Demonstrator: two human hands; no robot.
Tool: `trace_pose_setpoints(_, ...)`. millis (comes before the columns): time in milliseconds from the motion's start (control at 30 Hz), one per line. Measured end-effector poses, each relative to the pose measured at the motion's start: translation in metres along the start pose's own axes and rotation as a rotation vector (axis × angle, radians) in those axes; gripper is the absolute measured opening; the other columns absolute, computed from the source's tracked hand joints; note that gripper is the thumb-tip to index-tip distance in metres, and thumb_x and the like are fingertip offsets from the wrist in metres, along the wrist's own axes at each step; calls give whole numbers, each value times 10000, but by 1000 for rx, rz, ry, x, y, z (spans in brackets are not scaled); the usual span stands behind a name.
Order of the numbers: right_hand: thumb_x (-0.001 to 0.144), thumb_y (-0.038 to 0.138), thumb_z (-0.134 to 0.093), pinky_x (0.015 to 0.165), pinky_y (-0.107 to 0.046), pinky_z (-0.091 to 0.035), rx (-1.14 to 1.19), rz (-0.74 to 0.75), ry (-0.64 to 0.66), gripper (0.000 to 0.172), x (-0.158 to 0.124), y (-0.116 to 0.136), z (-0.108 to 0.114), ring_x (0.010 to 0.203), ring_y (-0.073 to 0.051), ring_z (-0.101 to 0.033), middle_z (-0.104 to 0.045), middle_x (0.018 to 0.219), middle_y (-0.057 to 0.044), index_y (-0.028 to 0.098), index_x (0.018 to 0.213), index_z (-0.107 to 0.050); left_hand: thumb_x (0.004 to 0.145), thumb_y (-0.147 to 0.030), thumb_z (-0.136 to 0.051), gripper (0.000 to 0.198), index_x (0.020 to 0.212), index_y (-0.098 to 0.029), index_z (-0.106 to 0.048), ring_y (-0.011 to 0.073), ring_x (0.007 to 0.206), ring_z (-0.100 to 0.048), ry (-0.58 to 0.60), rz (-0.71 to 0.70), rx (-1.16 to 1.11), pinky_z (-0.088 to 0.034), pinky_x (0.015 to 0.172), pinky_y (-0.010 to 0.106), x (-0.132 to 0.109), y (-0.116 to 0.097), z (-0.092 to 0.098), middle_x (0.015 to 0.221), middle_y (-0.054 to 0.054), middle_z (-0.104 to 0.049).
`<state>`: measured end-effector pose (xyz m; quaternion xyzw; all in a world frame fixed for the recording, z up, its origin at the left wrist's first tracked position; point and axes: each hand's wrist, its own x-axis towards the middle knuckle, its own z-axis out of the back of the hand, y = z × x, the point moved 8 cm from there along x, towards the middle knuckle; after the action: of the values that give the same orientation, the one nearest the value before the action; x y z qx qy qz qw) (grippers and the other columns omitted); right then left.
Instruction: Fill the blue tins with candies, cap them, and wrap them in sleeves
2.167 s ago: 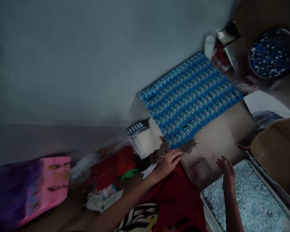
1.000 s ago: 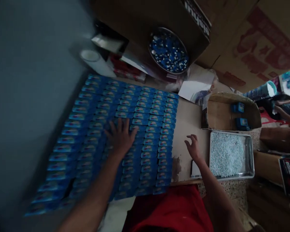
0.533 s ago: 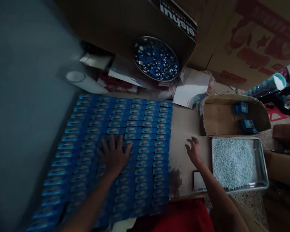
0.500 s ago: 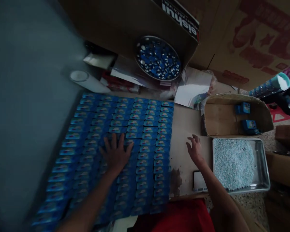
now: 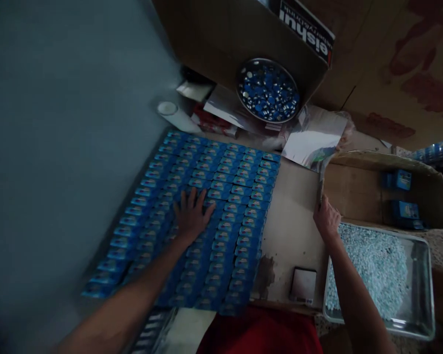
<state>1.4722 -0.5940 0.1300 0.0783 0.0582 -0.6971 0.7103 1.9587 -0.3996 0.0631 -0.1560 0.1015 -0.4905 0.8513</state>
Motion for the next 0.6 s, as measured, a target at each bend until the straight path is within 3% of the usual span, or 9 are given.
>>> trace_pose_setpoints(300, 1067, 447, -517, 822, -395, -495, -56, 10, -30, 527, 3, 8, 10, 925, -309, -746, -808, 1077, -206, 161, 1491, -640, 1085, -512, -589, 713, 1686, -138, -504, 460, 1739, -104, 13, 16, -32, 3, 1367, 706, -6, -3, 3, 1833, 200, -307)
trace_pose_setpoints(500, 1059, 640, -519, 965, -474, -498, -14, 165, -54, 764, 15, 10, -1, 1118, -346, -706, -767, 1241, -214, 94, 1593, -488, 1120, -640, -479, 926, 1654, 107, -360, 601, 1662, -32, 132, -24, -43, 19, 1247, 797, 7, -13, 4, 1803, 350, -189)
trace_pose_setpoints(567, 1079, 683, -473, 995, -476, -489, 21, 241, -63, 824, 22, 12, -5, 1160, -331, -694, -755, 1274, -196, 82, 1638, -410, 1094, -694, -445, 1037, 1638, 175, -284, 602, 1658, -72, 103, 18, -64, -54, 1250, 784, -7, -24, 24, 1781, 405, -153)
trace_pose_setpoints(600, 1091, 697, -446, 1006, -475, -483, 40, 274, -72, 836, 24, 14, -4, 1183, -328, -691, -750, 1290, -192, 81, 1652, -383, 1087, -705, -448, 1065, 1645, 180, -251, 572, 1673, -97, 62, 27, -75, -94, 1276, 741, -28, -31, 41, 1783, 404, -149)
